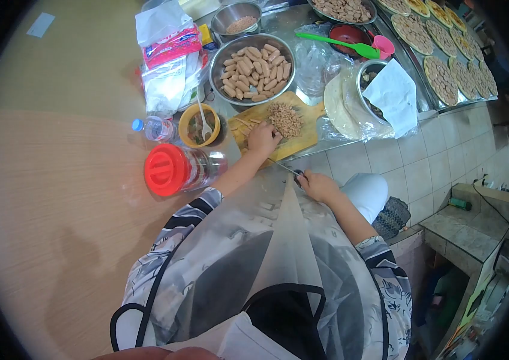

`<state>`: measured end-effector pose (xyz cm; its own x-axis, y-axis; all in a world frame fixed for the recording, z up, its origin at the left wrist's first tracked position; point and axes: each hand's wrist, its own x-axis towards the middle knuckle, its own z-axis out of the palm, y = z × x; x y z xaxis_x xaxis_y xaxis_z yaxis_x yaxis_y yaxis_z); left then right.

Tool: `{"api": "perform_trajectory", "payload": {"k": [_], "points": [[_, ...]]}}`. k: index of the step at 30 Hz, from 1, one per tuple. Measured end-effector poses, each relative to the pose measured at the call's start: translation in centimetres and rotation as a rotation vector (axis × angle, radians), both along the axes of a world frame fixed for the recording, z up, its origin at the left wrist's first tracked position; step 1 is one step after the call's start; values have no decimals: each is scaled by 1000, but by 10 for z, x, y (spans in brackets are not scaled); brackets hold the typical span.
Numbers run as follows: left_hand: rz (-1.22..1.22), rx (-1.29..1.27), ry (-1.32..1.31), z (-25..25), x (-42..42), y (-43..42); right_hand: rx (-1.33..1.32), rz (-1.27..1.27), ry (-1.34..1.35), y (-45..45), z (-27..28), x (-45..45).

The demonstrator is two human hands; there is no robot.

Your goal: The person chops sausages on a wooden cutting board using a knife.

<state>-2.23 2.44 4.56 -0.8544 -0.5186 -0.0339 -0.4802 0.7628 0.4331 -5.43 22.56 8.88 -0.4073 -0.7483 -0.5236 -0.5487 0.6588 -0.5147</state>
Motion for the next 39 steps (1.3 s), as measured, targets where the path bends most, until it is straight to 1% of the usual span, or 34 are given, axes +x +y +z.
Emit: {"api": "perform_trajectory", "payload": {"k": [2,4,5,7,8,10,11,13,14,16,17,19,20,22,25,31,35,37,39], "points": [[26,4,-42,-2,0,2,8,0,-10,-1,4,0],[-12,54,101,-1,4,3,13,-4,-13,-2,4,0],[-10,53,100,-1,7,2,18,-7,-17,-3,3,1],[84,372,234,-1,14,1,18,-5,-9,-6,-2,2],[87,371,232,-4,20,-1,19,-6,1,-9,-4,2],[273,561,449,-8,34,-10,13,-18,-8,-15,-7,1],[278,559,448,-15,42,-17,9,-31,-16,-17,-9,1],[508,601,539,-30,57,-32,-17,-41,-10,-20,-11,1],[515,597,541,-30,62,-36,-41,-56,-1,-21,-12,0],[688,767,519,-31,69,-41,-65,-67,-3,-20,-19,0],[694,766,523,-31,69,-41,-88,-86,-2,-21,-19,-1],[760,960,545,-31,68,-39,-93,-72,-5,-20,-17,-2],[766,962,547,-32,68,-40,-99,-66,-9,-19,-14,-3],[757,850,447,-34,64,-42,-106,-55,-29,-20,-8,-2],[839,885,469,-24,59,-42,-104,-43,-42,-22,-7,1],[916,902,490,-33,57,-45,-105,-1,-39,-32,-9,-2],[852,854,486,-39,58,-46,-137,64,-50,-49,-20,-8],[787,745,455,-41,58,-45,-137,48,-40,-53,-25,-7],[788,744,477,-47,58,-44,-142,33,-29,-53,-17,-5]]}}
